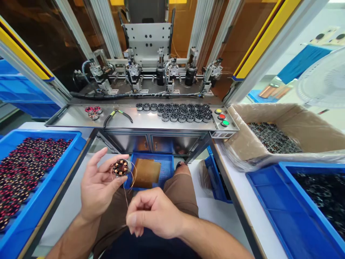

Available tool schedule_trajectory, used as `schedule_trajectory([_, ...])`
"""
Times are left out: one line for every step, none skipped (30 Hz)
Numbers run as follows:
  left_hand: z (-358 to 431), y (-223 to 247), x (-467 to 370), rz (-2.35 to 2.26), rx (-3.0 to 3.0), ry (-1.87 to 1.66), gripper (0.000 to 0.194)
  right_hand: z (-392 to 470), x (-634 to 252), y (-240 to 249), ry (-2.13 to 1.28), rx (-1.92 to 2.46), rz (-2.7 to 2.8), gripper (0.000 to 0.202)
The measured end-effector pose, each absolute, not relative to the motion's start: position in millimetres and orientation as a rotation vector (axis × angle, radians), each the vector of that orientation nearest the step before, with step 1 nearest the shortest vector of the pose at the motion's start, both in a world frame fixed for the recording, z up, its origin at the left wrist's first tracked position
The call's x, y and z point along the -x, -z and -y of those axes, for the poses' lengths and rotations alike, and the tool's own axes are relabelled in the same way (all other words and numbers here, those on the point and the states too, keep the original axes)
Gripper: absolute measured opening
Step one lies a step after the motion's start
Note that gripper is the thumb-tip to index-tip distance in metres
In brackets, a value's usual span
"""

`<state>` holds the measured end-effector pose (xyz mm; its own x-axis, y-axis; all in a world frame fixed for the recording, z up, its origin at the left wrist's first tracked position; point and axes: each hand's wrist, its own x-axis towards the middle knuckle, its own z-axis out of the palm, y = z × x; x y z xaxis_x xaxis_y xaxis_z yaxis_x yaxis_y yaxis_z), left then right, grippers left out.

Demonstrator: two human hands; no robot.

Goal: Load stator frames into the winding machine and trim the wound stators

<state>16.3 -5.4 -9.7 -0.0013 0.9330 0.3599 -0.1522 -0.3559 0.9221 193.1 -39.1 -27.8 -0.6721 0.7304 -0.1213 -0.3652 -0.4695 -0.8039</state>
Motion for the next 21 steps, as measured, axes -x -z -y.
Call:
schedule_trajectory([5.3,9.5,-14.5,-0.855,-1.357,-1.487,0.069,34.3,-198.7,26.1,-2.173,0.648,1.110,0.030])
schedule_trajectory([5.7,9.1,-12.6,-0.825,-1.358,-1.448,0.067,28.3,-204.4,23.1,-2.142,0.702,1.180,0.030])
schedule_trajectory([6.5,8.7,-10.9,-0.794,-1.366,-1.405,0.065,21.7,-209.7,18.9,-2.062,0.764,1.225,0.030])
schedule_trajectory([7.8,8.3,-9.5,-0.767,-1.379,-1.360,0.064,15.2,-214.0,13.9,-1.953,0.818,1.240,0.031])
schedule_trajectory([9.4,8.0,-8.5,-0.745,-1.395,-1.317,0.063,9.3,-216.8,8.5,-1.855,0.853,1.240,0.034])
schedule_trajectory([11.3,7.9,-8.1,-0.730,-1.415,-1.283,0.062,4.6,-217.9,3.3,-1.795,0.871,1.237,0.037])
schedule_trajectory([13.3,8.0,-8.2,-0.720,-1.434,-1.254,0.062,1.4,-217.4,-1.2,-1.778,0.877,1.243,0.040])
schedule_trajectory([15.2,8.3,-8.8,-0.716,-1.450,-1.227,0.061,-0.3,-215.4,-4.6,-1.785,0.878,1.250,0.042])
schedule_trajectory([16.9,8.9,-9.9,-0.714,-1.460,-1.205,0.061,-0.7,-212.5,-6.4,-1.797,0.876,1.254,0.042])
schedule_trajectory([18.2,9.5,-11.4,-0.713,-1.464,-1.189,0.062,0.1,-209.1,-6.9,-1.798,0.870,1.257,0.041])
schedule_trajectory([19.1,10.1,-13.3,-0.710,-1.460,-1.190,0.064,1.6,-205.9,-6.3,-1.786,0.864,1.258,0.040])
schedule_trajectory([19.5,10.5,-15.5,-0.706,-1.444,-1.208,0.068,3.6,-203.3,-4.9,-1.771,0.854,1.257,0.039])
schedule_trajectory([19.5,10.8,-18.0,-0.702,-1.421,-1.240,0.072,5.7,-201.4,-3.3,-1.761,0.844,1.255,0.038])
schedule_trajectory([19.0,10.9,-20.5,-0.700,-1.390,-1.281,0.077,7.7,-200.3,-1.8,-1.757,0.838,1.255,0.037])
schedule_trajectory([18.3,10.8,-22.8,-0.701,-1.354,-1.317,0.080,9.5,-200.0,-0.8,-1.757,0.833,1.256,0.037])
schedule_trajectory([17.3,10.4,-24.7,-0.701,-1.317,-1.341,0.082,11.2,-200.2,-0.2,-1.752,0.824,1.257,0.036])
schedule_trajectory([16.3,9.8,-26.1,-0.700,-1.286,-1.350,0.082,12.8,-200.8,0.0,-1.738,0.810,1.260,0.036])
schedule_trajectory([15.2,9.0,-27.0,-0.697,-1.262,-1.348,0.081,14.5,-201.6,0.2,-1.717,0.796,1.267,0.036])
schedule_trajectory([14.2,8.1,-27.2,-0.686,-1.246,-1.342,0.080,16.1,-202.6,0.8,-1.690,0.783,1.280,0.037])
schedule_trajectory([13.3,7.1,-26.9,-0.674,-1.234,-1.337,0.079,17.8,-203.8,1.9,-1.668,0.777,1.297,0.037])
schedule_trajectory([12.6,6.2,-26.2,-0.660,-1.225,-1.335,0.078,19.3,-205.4,3.8,-1.651,0.775,1.318,0.037])
